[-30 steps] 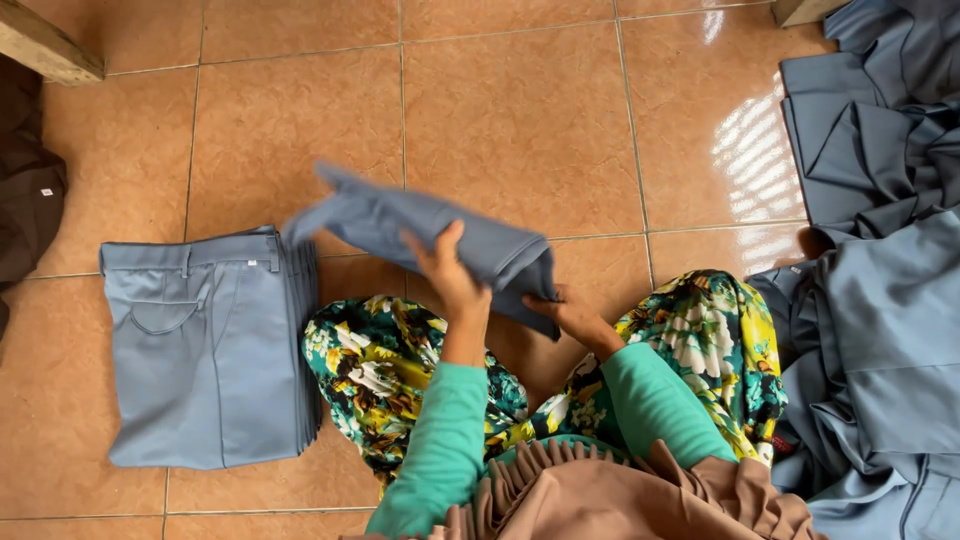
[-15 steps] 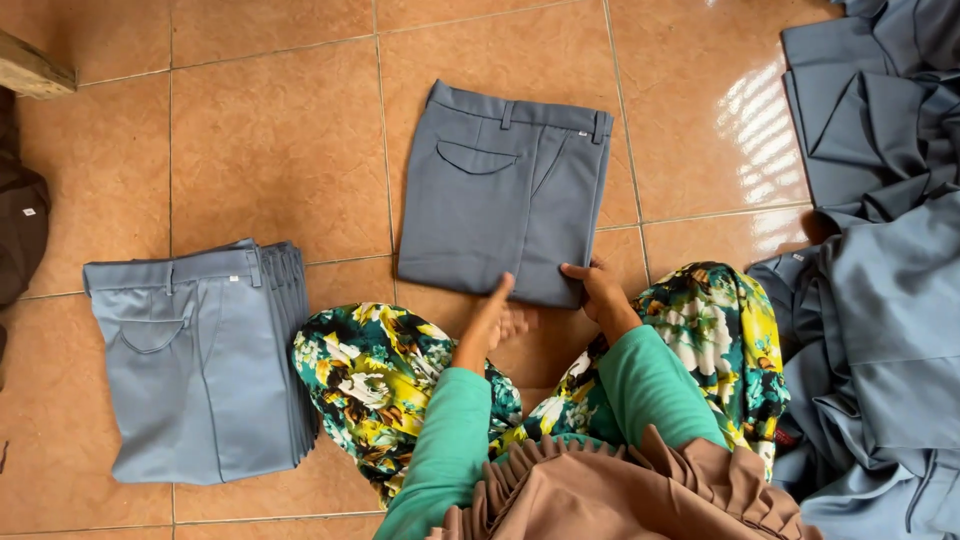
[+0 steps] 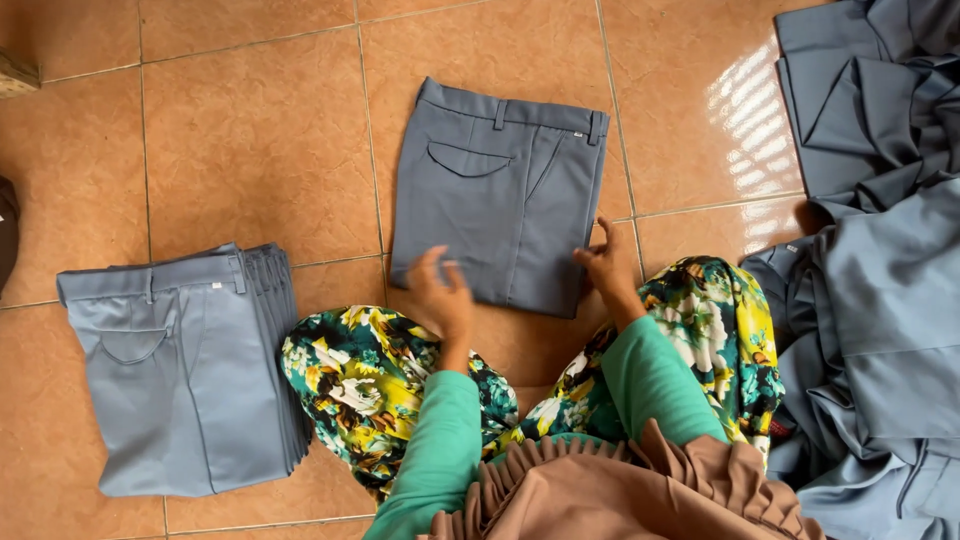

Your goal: The person sits on a tiled floor and folds multiple pairs of gray trousers by hand. Each pair is laid flat, legs aligned, then folded in thirds and smoothed before being stacked on the left side.

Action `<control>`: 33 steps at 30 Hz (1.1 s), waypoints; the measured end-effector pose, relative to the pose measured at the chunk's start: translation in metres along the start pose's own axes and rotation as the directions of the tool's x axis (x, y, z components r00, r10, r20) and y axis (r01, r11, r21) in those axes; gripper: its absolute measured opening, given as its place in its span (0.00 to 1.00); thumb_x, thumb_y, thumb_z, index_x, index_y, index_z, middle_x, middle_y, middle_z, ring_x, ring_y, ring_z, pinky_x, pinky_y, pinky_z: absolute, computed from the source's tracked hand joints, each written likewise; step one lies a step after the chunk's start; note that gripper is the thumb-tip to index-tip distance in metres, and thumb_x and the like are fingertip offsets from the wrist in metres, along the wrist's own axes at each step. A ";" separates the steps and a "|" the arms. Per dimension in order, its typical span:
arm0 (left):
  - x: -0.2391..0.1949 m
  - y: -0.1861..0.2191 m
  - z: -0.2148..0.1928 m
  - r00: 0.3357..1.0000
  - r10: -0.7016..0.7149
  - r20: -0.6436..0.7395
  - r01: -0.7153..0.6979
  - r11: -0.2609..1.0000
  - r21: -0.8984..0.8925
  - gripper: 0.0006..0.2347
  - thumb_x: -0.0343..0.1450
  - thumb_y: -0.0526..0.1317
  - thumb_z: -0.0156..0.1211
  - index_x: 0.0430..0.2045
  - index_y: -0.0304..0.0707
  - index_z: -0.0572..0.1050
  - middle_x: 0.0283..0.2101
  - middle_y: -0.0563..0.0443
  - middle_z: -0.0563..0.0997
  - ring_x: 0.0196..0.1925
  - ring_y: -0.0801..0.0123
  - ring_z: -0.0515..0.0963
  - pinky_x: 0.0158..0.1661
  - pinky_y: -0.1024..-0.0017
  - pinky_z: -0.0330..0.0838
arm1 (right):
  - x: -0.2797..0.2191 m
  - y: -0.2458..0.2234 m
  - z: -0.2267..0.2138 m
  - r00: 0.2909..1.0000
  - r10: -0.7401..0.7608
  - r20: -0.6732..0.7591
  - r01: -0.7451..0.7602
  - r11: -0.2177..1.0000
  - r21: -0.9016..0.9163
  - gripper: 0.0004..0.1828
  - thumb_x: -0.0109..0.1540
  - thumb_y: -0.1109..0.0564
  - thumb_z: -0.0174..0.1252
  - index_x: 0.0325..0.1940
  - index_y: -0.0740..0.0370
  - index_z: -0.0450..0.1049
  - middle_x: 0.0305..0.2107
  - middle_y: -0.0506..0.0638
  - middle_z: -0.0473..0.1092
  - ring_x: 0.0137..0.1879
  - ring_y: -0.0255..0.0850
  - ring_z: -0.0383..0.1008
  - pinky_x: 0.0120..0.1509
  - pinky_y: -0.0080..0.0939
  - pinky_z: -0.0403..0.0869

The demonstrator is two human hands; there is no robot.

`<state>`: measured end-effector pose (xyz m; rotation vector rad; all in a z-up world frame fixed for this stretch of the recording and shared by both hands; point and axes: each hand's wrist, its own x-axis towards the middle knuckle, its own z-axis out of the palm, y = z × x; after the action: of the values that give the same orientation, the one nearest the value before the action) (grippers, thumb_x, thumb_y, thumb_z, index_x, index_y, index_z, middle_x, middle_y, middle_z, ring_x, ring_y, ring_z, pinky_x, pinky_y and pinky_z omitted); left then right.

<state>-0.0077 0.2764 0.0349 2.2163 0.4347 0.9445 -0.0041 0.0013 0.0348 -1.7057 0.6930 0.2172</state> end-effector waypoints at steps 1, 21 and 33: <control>-0.014 0.021 0.006 0.977 0.098 0.190 -0.065 0.983 -0.173 0.10 0.70 0.36 0.62 0.44 0.53 0.78 0.45 0.59 0.80 0.48 0.64 0.77 0.55 0.63 0.68 | 0.021 0.008 -0.002 0.996 -0.057 -0.075 0.055 0.998 -0.026 0.39 0.59 0.57 0.69 0.72 0.52 0.62 0.39 0.62 0.72 0.42 0.52 0.77 0.35 0.48 0.77; -0.108 0.085 0.007 0.577 0.586 0.570 -0.593 0.780 -0.202 0.06 0.61 0.40 0.58 0.22 0.50 0.66 0.26 0.57 0.65 0.27 0.64 0.73 0.26 0.69 0.68 | 0.194 -0.037 -0.012 0.947 -0.066 -0.316 0.104 0.989 0.106 0.13 0.57 0.47 0.71 0.35 0.54 0.77 0.23 0.50 0.71 0.25 0.42 0.73 0.24 0.38 0.75; -0.127 0.054 -0.017 0.163 -0.249 0.955 0.275 0.941 0.198 0.21 0.75 0.55 0.57 0.15 0.41 0.79 0.18 0.48 0.80 0.22 0.63 0.82 0.21 0.70 0.72 | 0.129 -0.078 -0.013 0.964 -0.151 -0.219 0.045 0.904 -0.426 0.40 0.52 0.39 0.77 0.59 0.62 0.72 0.42 0.67 0.76 0.56 0.64 0.76 0.58 0.64 0.74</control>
<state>-0.1047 0.1781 0.0167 2.0996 0.1447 -0.7739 0.1401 -0.0455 0.0390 -2.2022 0.7786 0.0825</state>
